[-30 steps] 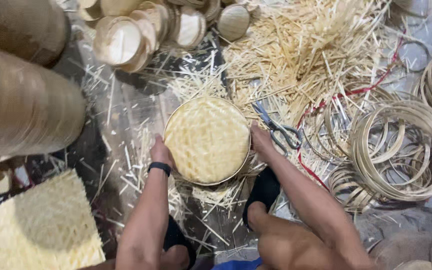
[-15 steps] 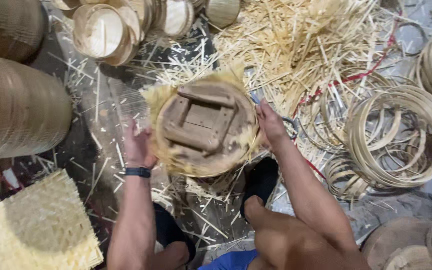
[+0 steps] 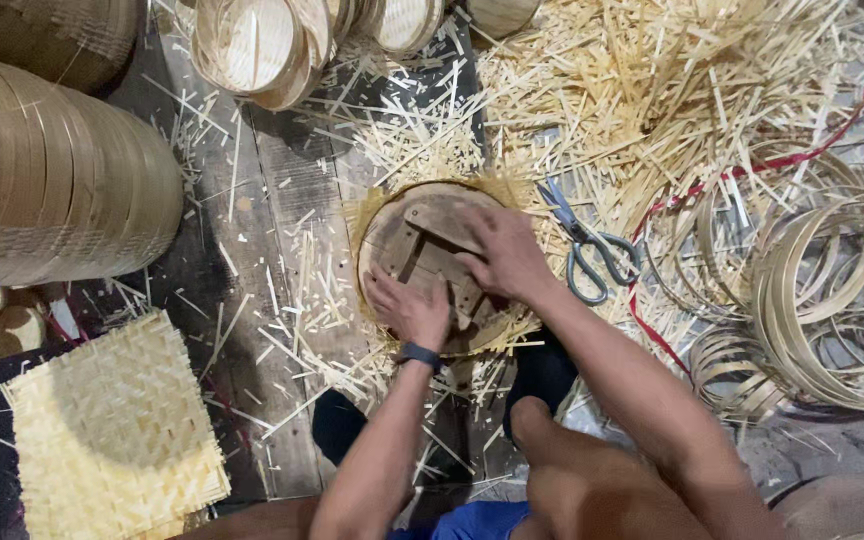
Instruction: The person assembles a woven bamboo base into a circular frame by hand and then uses a pair of shears to trim excess bamboo material around the perimeter.
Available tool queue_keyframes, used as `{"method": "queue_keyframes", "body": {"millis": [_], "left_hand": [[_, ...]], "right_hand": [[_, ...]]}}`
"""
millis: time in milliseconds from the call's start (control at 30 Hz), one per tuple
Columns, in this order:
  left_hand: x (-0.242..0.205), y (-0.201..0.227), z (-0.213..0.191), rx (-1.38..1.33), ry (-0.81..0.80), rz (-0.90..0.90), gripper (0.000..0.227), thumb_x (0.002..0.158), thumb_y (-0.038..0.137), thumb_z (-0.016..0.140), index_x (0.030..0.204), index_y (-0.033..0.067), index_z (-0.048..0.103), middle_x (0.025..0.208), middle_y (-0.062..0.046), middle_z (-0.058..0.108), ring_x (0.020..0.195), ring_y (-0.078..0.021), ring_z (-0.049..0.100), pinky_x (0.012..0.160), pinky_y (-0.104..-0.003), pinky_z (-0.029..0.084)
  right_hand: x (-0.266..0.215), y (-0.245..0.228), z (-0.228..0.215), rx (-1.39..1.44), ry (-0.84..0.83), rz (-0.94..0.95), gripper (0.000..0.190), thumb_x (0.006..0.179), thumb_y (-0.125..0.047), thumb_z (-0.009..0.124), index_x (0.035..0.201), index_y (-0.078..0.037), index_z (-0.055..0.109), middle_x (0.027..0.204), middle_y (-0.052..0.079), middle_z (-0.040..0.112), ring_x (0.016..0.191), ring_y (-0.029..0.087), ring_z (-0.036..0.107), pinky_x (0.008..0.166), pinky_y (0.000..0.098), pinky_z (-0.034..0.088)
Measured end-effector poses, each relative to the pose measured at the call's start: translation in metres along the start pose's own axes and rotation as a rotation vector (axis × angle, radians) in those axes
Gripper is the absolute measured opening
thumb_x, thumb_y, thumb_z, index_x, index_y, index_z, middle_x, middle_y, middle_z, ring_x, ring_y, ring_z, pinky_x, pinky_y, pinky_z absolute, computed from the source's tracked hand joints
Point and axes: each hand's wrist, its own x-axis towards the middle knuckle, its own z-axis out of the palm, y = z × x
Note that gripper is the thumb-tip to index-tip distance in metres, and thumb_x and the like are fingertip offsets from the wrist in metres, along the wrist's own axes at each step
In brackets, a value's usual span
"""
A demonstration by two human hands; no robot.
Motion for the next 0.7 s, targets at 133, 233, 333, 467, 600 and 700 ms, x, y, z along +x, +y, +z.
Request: {"method": "queue_keyframes", "body": {"millis": [133, 233, 333, 467, 600, 700], "left_hand": [[-0.001, 0.013, -0.008, -0.192, 0.091, 0.014, 0.102, 0.065, 0.004, 0.073, 0.156, 0.0103, 0.027, 0.155, -0.029, 0.025, 0.146, -0.0468, 0.022, 0.12, -0.058, 0.018], [0.016, 0.008, -0.026, -0.202, 0.135, 0.177, 0.095, 0.071, 0.002, 0.072, 0.157, 0.0145, 0.034, 0.156, -0.026, 0.03, 0.147, -0.0449, 0.026, 0.122, -0.055, 0.023], [-0.003, -0.012, -0.039, -0.266, 0.158, 0.333, 0.088, 0.078, 0.001, 0.069, 0.159, 0.0172, 0.039, 0.158, -0.022, 0.034, 0.149, -0.0431, 0.032, 0.125, -0.053, 0.026], [0.002, -0.027, -0.001, -0.331, 0.01, 0.243, 0.09, 0.076, -0.001, 0.059, 0.161, 0.0219, 0.041, 0.163, -0.024, 0.032, 0.147, -0.0412, 0.037, 0.118, -0.046, 0.039], [0.005, -0.048, 0.017, -0.238, 0.101, 0.43, 0.085, 0.074, 0.004, 0.071, 0.154, 0.0187, 0.048, 0.151, -0.024, 0.042, 0.141, -0.0433, 0.039, 0.118, -0.056, 0.031], [0.003, -0.043, 0.009, -0.193, 0.051, 0.441, 0.086, 0.071, 0.004, 0.068, 0.154, 0.0164, 0.046, 0.149, -0.026, 0.042, 0.139, -0.0445, 0.038, 0.118, -0.057, 0.031]], "right_hand": [[0.04, -0.008, -0.006, 0.042, -0.08, -0.214, 0.087, 0.082, -0.03, 0.076, 0.157, -0.016, 0.035, 0.134, 0.024, 0.058, 0.117, 0.039, 0.055, 0.101, 0.0524, 0.042], [0.024, -0.022, -0.012, 0.124, -0.155, -0.018, 0.082, 0.09, -0.025, 0.073, 0.162, -0.025, 0.034, 0.112, 0.014, 0.06, 0.103, 0.031, 0.057, 0.103, 0.0508, 0.043], [-0.017, -0.041, -0.016, 0.087, -0.041, 0.07, 0.085, 0.091, -0.022, 0.074, 0.163, -0.022, 0.029, 0.095, 0.013, 0.055, 0.094, 0.03, 0.056, 0.097, 0.0556, 0.042], [-0.039, -0.042, 0.008, 0.037, -0.015, 0.153, 0.088, 0.089, -0.019, 0.074, 0.164, -0.025, 0.029, 0.086, 0.01, 0.052, 0.083, 0.029, 0.054, 0.092, 0.0545, 0.047], [-0.041, -0.017, 0.021, 0.262, 0.077, 0.119, 0.076, 0.087, -0.018, 0.075, 0.156, -0.018, 0.044, 0.104, 0.016, 0.06, 0.096, 0.036, 0.058, 0.095, 0.0515, 0.049], [-0.06, 0.001, 0.004, 0.414, 0.202, 0.283, 0.045, 0.091, -0.017, 0.075, 0.133, -0.011, 0.058, 0.11, 0.016, 0.063, 0.1, 0.033, 0.062, 0.089, 0.0432, 0.053]]}}
